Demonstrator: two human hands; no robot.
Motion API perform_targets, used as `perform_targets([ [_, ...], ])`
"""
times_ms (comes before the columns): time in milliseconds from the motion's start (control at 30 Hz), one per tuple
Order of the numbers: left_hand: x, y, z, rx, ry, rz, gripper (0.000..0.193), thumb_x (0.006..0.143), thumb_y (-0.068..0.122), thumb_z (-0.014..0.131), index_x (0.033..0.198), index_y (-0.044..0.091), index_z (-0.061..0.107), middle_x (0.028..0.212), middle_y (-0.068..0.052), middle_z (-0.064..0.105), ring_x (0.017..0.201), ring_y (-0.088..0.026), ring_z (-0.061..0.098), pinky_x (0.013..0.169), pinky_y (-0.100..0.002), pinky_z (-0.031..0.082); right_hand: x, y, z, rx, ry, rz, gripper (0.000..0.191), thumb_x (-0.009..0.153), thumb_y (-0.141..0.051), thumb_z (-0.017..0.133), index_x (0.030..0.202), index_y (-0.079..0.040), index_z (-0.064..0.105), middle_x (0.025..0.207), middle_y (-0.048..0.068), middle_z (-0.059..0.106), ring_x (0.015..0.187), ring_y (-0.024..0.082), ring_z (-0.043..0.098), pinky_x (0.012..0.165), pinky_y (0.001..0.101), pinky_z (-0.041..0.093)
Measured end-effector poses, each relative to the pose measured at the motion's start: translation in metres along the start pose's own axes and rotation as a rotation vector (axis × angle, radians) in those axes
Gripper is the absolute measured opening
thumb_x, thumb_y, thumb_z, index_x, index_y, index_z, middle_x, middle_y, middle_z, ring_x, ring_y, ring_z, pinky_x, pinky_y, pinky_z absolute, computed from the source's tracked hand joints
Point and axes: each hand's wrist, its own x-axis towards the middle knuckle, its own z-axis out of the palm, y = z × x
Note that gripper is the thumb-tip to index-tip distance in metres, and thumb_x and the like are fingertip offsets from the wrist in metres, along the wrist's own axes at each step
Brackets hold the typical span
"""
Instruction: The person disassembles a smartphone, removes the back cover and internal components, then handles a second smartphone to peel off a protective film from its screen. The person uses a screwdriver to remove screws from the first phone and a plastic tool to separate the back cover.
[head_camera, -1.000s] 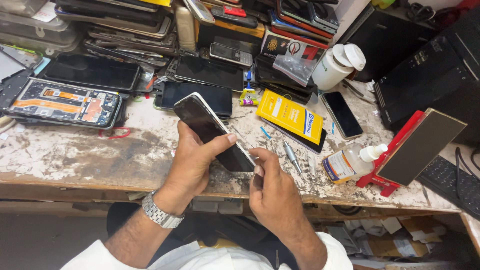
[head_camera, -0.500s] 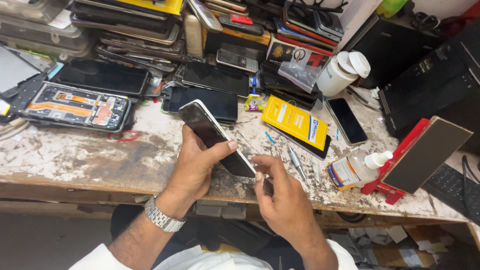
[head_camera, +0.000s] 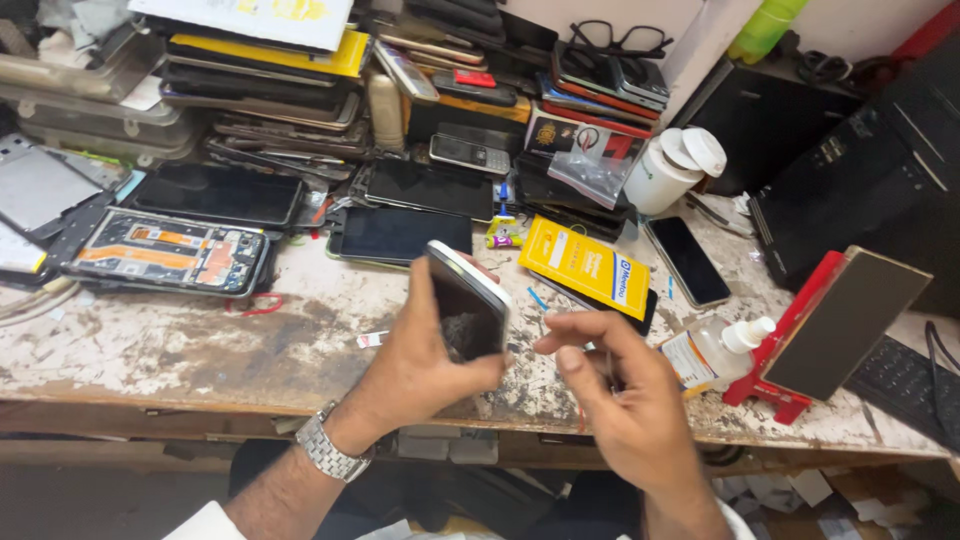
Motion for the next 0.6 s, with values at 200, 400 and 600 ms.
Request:
perform_targets([
  [200,0.013,0.007,0.007,0.641,-0.139,0.641,0.088,0.061,0.01,0.084,0.137,0.003,0.039,0.13,-0.019,0.055,0.134,-0.037,0.049,0.118,-0.063,0.026,-0.006,-0.019,-0.022,-0.109,-0.09,-0.148,0.044,0.093,-0.011,0.066,0.136,-0.006,0.063,0.107,0.01,0.078,0.06,0.007,0.056,0.054,0.0218,0.049],
  [400,0.022,0.001,0.012,1.047,-0.198,0.717,0.071,0.077,0.01,0.082,0.138,0.007,0.047,0.14,-0.009,0.054,0.142,-0.03,0.046,0.126,-0.06,0.024,-0.001,-0.011,-0.011,-0.479,-0.004,-0.218,0.042,0.084,-0.019,0.076,0.125,-0.01,0.071,0.099,0.009,0.081,0.063,0.013,0.071,0.057,0.0263,0.054],
  [600,0.026,0.004,-0.005,1.036,-0.066,0.806,0.107,0.059,0.024,0.088,0.148,0.006,0.033,0.153,-0.015,0.04,0.147,-0.037,0.032,0.117,-0.067,0.015,-0.004,0.013,-0.01,-0.41,0.157,-0.42,0.03,0.089,-0.012,0.076,0.117,-0.006,0.071,0.097,0.008,0.078,0.065,0.008,0.065,0.059,0.0245,0.052],
])
